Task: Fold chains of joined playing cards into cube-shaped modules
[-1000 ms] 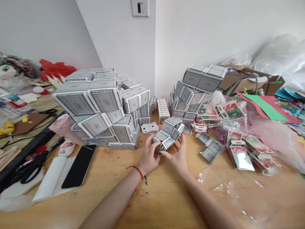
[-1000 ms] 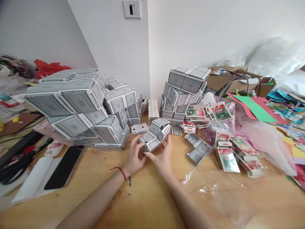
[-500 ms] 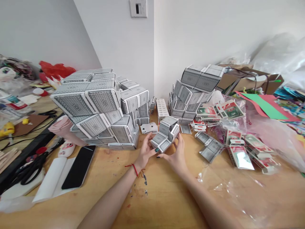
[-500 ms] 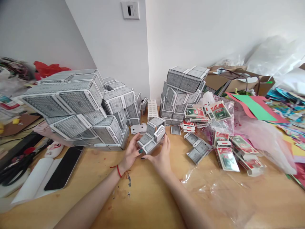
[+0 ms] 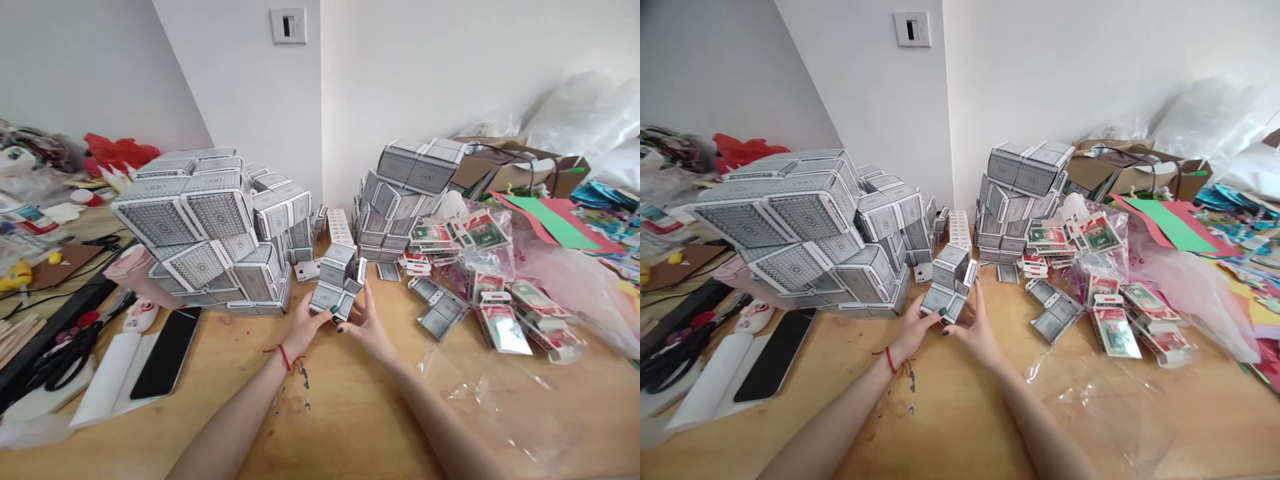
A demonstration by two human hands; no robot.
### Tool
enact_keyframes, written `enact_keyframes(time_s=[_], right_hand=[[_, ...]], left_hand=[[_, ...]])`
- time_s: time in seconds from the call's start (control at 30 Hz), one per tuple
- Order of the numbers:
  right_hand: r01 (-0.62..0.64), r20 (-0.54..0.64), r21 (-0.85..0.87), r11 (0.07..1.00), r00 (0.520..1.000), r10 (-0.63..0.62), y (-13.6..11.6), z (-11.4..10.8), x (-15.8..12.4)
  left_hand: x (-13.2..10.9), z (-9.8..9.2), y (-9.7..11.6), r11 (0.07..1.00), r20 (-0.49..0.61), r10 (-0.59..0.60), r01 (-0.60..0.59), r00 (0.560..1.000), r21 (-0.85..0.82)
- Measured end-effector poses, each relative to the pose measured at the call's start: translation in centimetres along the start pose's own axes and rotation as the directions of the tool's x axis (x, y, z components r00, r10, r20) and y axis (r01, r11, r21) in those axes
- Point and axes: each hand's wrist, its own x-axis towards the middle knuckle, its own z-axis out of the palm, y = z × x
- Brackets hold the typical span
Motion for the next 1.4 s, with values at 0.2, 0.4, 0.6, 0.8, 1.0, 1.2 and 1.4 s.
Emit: enact_keyframes(time_s=[0.2,0.4,0.6,0.8,1.0,1.2,1.4], right_hand=[[-0.138,-0.028,0.219,0.966,0.989,0.147,-0.6,-0.1,-0.1],[-0.192,-0.025,0.337,0.922,0.977,0.213,-0.6,0.2,-0.1],[-0.286,0.061,0.453,0.845,0.955,0.291,-0.7,-0.7,0.0],[-0.286,0.099,0.437,0.853,0.958,0.27,-0.6,-1.3,0.1],[-0.282,0.124,0.428,0.858,0.959,0.253,-0.5,-1.3,0.2],[-0.297,0.15,0.415,0.86,0.955,0.258,-0.9,-1.4,0.1],[-0.312,0.093,0.353,0.882,0.95,0.299,-0.3,-1.4,0.4]], left_hand=[[0.1,-0.1,0.0,1.0,0.024,0.027,-0.026,0.999,-0.009],[0.0,0.1,0.1,0.999,-0.058,0.037,-0.036,0.998,0.031],[0.2,-0.2,-0.3,0.998,-0.11,0.046,-0.05,0.993,-0.036],[0.0,-0.3,0.0,0.99,-0.097,0.031,-0.043,0.995,-0.131],[0.2,-0.4,-0.3,0.967,-0.094,0.008,-0.031,0.996,-0.253],[0.4,-0.2,-0.3,0.948,-0.154,-0.053,0.001,0.987,-0.32],[0.2,-0.2,-0.1,0.977,-0.14,-0.032,0.002,0.99,-0.212]])
